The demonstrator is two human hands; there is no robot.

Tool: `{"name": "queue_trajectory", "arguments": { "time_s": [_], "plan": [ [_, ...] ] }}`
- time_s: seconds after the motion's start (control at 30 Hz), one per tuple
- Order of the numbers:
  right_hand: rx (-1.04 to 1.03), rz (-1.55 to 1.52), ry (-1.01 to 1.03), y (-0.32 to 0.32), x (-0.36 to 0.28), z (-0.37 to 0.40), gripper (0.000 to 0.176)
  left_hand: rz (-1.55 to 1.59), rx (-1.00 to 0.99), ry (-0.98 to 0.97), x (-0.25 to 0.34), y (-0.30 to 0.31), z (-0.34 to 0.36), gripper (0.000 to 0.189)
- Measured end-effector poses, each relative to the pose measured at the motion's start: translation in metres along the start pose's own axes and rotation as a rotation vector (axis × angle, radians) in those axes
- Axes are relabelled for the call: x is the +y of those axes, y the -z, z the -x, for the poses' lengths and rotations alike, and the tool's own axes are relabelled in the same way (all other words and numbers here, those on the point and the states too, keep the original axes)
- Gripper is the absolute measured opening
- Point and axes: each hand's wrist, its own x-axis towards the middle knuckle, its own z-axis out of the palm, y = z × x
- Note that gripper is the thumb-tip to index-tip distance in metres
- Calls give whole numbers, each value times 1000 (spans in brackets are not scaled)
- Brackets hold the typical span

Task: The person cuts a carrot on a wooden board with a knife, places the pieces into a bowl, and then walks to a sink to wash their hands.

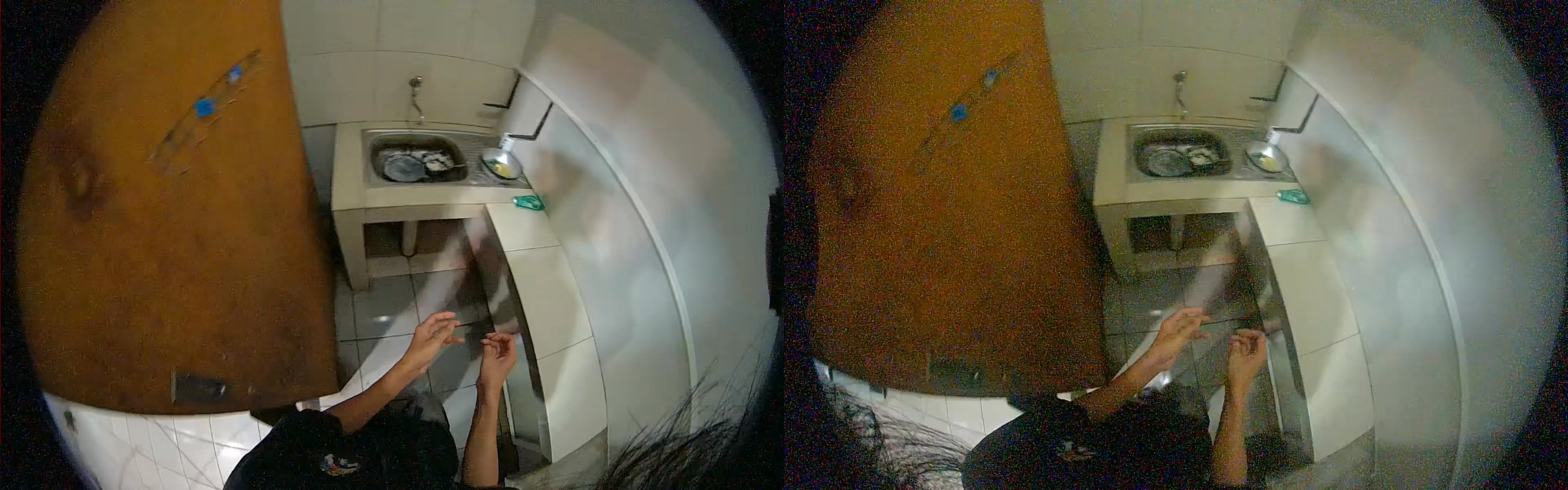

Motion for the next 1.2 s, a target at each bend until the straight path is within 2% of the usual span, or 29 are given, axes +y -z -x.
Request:
{"name": "queue_trajectory", "arguments": {
  "time_s": [0.03, 0.07, 0.17, 0.2, 0.23, 0.3, 0.33, 0.43, 0.47, 0.5, 0.57, 0.6, 0.63, 0.67, 0.73, 0.83, 0.87, 0.9, 0.97, 1.0, 1.03, 1.07, 1.1, 1.13, 1.2],
  "plan": [
    [16, 61, -107, 6, -3, -15, 14, -1, -14, 11, -5, -3, -18, 35],
    [13, -20, -181, 9, 0, -23, 12, -24, -34, 26, -8, -1, -28, 36],
    [-42, 44, -190, 0, 21, -72, 14, -27, -30, 66, -30, 8, -86, 37],
    [-84, 73, -283, -5, 17, -89, 19, -12, -10, 71, -29, 10, -107, 37],
    [-95, 70, -276, -8, 34, -112, 19, -10, -5, 58, -27, 13, -130, 37],
    [-244, 161, -207, -12, 74, -162, 24, -49, 11, 104, -24, 19, -174, 38],
    [-324, 193, -338, -26, 54, -191, 27, -61, 63, 74, -20, 20, -199, 39],
    [-539, 106, -324, -63, 51, -265, 27, -63, 157, 22, 17, 24, -239, 40],
    [-584, 96, -322, -80, 57, -290, 27, 52, 84, -175, 11, 40, -253, 38],
    [-652, 83, -265, -95, 66, -311, 27, 57, 125, -196, 28, 42, -260, 38],
    [-745, 53, -215, -127, 82, -343, 27, 0, 379, -114, 62, 42, -272, 37],
    [-791, 62, -176, -144, 96, -359, 26, 70, 475, -107, 72, 49, -285, 35],
    [-832, 66, -126, -160, 108, -370, 25, 77, 505, -121, 78, 58, -293, 35],
    [-858, 59, -131, -173, 119, -378, 25, 89, 596, -161, 84, 68, -302, 32],
    [-897, 12, -309, -204, 129, -389, 23, 43, 699, -299, 98, 85, -323, 28],
    [-884, 150, -332, -244, 143, -410, 23, 25, 813, -279, 125, 103, -370, 27],
    [-854, 106, -474, -257, 145, -423, 24, 2, 762, -345, 124, 118, -388, 25],
    [-820, 106, -464, -275, 156, -446, 24, -5, 728, -337, 136, 131, -417, 25],
    [-694, 116, -231, -281, 185, -464, 26, 79, 695, -272, 136, 148, -449, 23],
    [-645, 51, -404, -299, 159, -484, 25, 27, 699, -16, 132, 170, -482, 18],
    [-633, 140, -284, -320, 151, -508, 24, 20, 664, -26, 122, 195, -520, 18],
    [-617, 240, -189, -333, 146, -524, 23, 256, 493, 58, 104, 218, -547, 16],
    [-607, 349, -12, -350, 148, -541, 23, 493, 333, 160, 91, 232, -557, 15],
    [-596, 454, 166, -374, 152, -564, 22, 620, 266, 177, 121, 223, -558, 15],
    [-644, 348, 197, -425, 100, -604, 22, 521, 289, 249, 156, 207, -576, 15]
  ]
}}
